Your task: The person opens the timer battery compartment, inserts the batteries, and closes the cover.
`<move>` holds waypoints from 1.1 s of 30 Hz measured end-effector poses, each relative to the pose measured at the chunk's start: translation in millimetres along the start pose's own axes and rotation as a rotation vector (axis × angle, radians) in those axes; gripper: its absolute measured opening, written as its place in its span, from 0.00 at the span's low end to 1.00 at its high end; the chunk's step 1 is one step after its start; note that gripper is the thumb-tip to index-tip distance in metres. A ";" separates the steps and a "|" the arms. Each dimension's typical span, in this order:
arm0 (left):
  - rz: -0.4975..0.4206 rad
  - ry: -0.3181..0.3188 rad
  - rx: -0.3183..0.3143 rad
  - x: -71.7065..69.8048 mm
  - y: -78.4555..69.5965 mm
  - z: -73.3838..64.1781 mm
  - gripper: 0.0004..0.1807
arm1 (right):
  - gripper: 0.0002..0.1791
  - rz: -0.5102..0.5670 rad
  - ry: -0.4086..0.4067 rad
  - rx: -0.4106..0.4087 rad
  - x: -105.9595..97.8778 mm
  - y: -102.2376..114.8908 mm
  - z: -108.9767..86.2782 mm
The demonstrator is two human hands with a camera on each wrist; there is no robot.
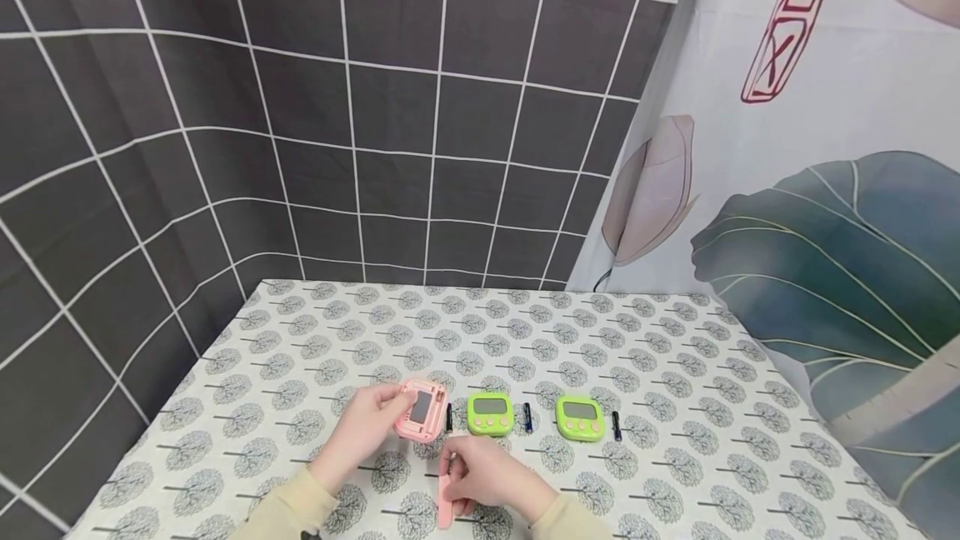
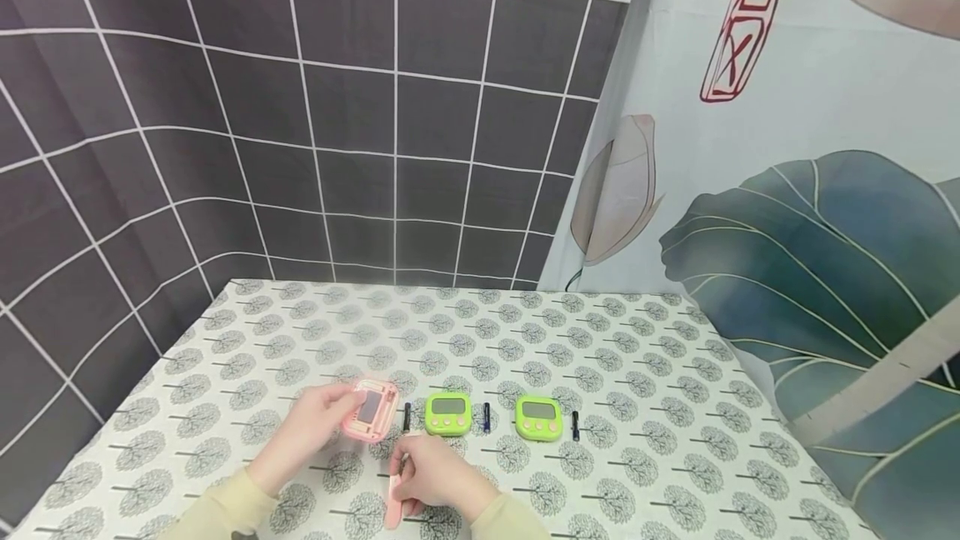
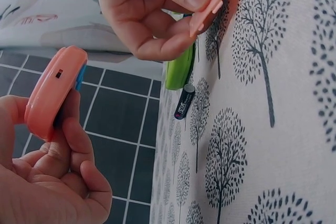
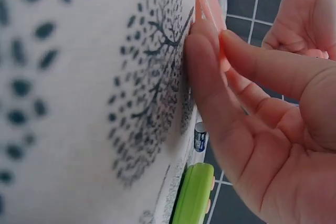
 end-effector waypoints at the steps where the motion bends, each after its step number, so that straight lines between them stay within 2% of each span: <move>1: 0.001 0.001 -0.002 0.2 0.2 0.3 0.14 | 0.13 -0.024 -0.004 0.001 0.1 -0.6 0.7; 7: 0.021 -0.001 0.001 -1.0 1.0 -0.4 0.15 | 0.13 -0.129 -0.015 0.009 1.5 -2.6 4.0; 13: -0.002 -0.006 -0.019 -3.5 1.6 1.3 0.17 | 0.13 -0.165 -0.024 0.020 2.2 -2.3 5.5; 20: -0.012 -0.008 -0.025 -3.8 2.9 2.4 0.16 | 0.13 -0.146 -0.031 0.028 1.8 -2.7 6.0; 26: 0.003 -0.008 -0.023 -4.3 4.2 1.5 0.16 | 0.10 -0.071 -0.046 0.018 -2.0 -3.8 5.2; 29: 0.003 -0.007 -0.021 -4.5 4.2 1.2 0.17 | 0.09 -0.069 -0.082 0.001 -8.9 -4.4 7.2; 33: 0.015 -0.013 -0.014 -4.7 3.4 0.6 0.17 | 0.11 -0.138 -0.164 -0.012 -22.3 -4.9 12.2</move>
Point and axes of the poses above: each hand's wrist, its own z-axis towards the middle knuckle, its own x-axis out of the palm, y = z × x, the point moved 8 cm from there along z, towards the middle knuckle, and after that the axes turned 4 degrees about -y, right-handed, at the moved point
